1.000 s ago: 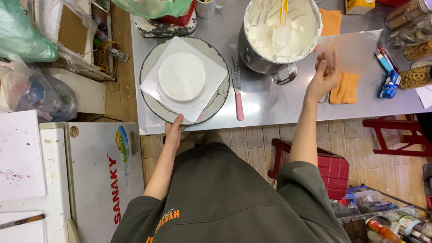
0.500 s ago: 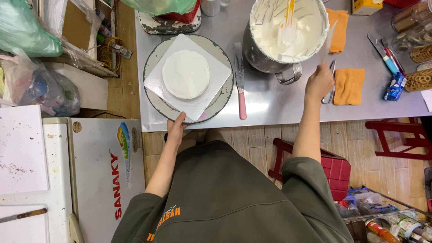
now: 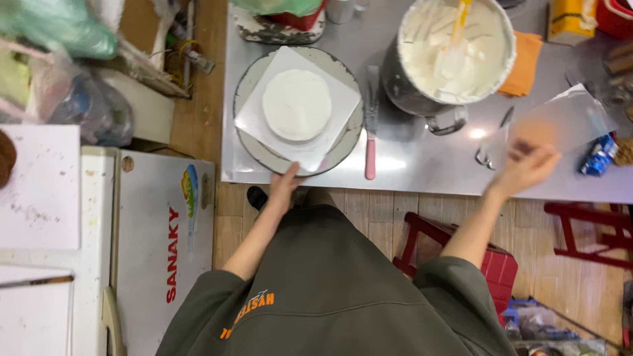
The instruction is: The person frosts a small cake using a spatula and a turn-table, smooths the cream around the sides and top, and uses pieces of plastic film to refine the edges.
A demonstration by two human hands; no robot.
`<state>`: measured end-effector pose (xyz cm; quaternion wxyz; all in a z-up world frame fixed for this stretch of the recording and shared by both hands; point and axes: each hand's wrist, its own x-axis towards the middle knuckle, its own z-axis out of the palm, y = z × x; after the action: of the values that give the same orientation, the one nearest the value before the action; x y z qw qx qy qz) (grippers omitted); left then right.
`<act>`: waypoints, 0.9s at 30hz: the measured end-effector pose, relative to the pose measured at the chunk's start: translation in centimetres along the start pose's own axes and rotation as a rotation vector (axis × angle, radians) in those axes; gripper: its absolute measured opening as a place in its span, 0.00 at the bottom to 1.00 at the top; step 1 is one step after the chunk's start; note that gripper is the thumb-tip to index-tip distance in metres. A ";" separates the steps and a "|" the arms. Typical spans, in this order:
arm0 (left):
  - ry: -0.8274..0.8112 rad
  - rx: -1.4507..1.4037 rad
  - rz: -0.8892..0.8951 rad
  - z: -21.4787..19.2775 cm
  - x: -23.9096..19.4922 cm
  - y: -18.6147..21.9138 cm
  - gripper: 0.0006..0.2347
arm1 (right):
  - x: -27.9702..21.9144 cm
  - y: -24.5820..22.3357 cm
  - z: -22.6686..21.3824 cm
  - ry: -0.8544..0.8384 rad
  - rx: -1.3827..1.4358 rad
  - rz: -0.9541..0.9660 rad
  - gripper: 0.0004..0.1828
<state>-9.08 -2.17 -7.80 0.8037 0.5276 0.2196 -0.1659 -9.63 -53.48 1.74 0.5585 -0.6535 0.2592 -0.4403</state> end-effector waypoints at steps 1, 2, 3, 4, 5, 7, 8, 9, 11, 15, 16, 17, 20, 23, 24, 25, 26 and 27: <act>-0.081 0.085 -0.055 0.3 -0.4 -0.2 0.27 | -0.2 -2.3 0.6 -0.031 0.062 -0.083 0.12; -0.161 0.170 -0.111 0.3 -0.6 -0.5 0.26 | -0.7 -4.6 1.5 -0.049 0.070 -0.078 0.12; -0.145 0.160 -0.104 0.2 -0.6 -0.8 0.26 | -1.4 -7.0 2.6 -0.223 0.084 -0.163 0.05; -0.274 0.232 -0.099 -0.1 -0.5 -1.3 0.26 | -2.4 -9.2 4.0 -0.398 0.101 -0.245 0.08; -0.403 0.303 -0.095 -0.6 -0.5 -1.7 0.26 | -3.2 -11.0 5.8 -0.417 0.108 -0.244 0.08; -0.266 0.145 -0.088 -1.7 0.5 -1.9 0.29 | -4.8 -13.5 10.1 -0.788 0.215 -0.128 0.20; -0.145 -0.004 -0.083 -2.3 1.1 -1.6 0.32 | -5.9 -14.1 12.3 -0.943 0.199 -0.008 0.16; -0.127 -0.018 -0.078 -3.0 1.4 -1.0 0.32 | -7.0 -14.4 14.7 -1.102 0.181 0.110 0.12; -0.086 -0.202 0.080 -4.5 1.6 1.1 0.33 | -10.5 -14.6 19.6 -1.282 -0.121 0.041 0.03; -0.081 -0.205 0.192 -5.3 -0.2 5.5 0.31 | -16.8 -16.0 25.9 -1.481 -0.219 -0.045 0.08; -0.097 -0.194 0.169 -5.0 -0.8 5.9 0.31 | -17.4 -16.3 27.0 -1.499 -0.218 -0.046 0.08; -0.115 -0.182 0.144 -4.7 -1.2 6.2 0.30 | -17.9 -16.5 27.9 -1.542 -0.246 -0.038 0.09; -0.145 -0.207 0.131 -4.1 -2.6 6.2 0.29 | -17.8 -16.2 30.0 -1.581 -0.319 -0.087 0.11; -0.183 -0.207 0.138 -3.8 -3.3 5.6 0.29 | -15.5 -15.7 30.4 -1.510 -0.380 -0.196 0.11; -0.180 -0.212 0.137 -3.9 -3.4 5.4 0.29 | -14.8 -15.6 30.4 -1.450 -0.389 -0.250 0.12; -0.205 -0.185 0.119 -4.0 -3.3 5.1 0.30 | -14.2 -15.7 30.3 -1.454 -0.392 -0.252 0.12; -0.230 -0.159 0.101 -4.0 -3.2 4.7 0.31 | -13.8 -16.0 30.2 -1.373 -0.383 -0.245 0.12; -0.229 -0.160 0.105 -4.2 -3.2 4.3 0.31 | -13.6 -16.4 30.4 -1.289 -0.368 -0.240 0.13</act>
<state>-10.36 3.45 -4.25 0.8705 0.4503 0.1110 -0.1647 7.65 -22.93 13.89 0.4284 -0.8939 -0.1290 0.0295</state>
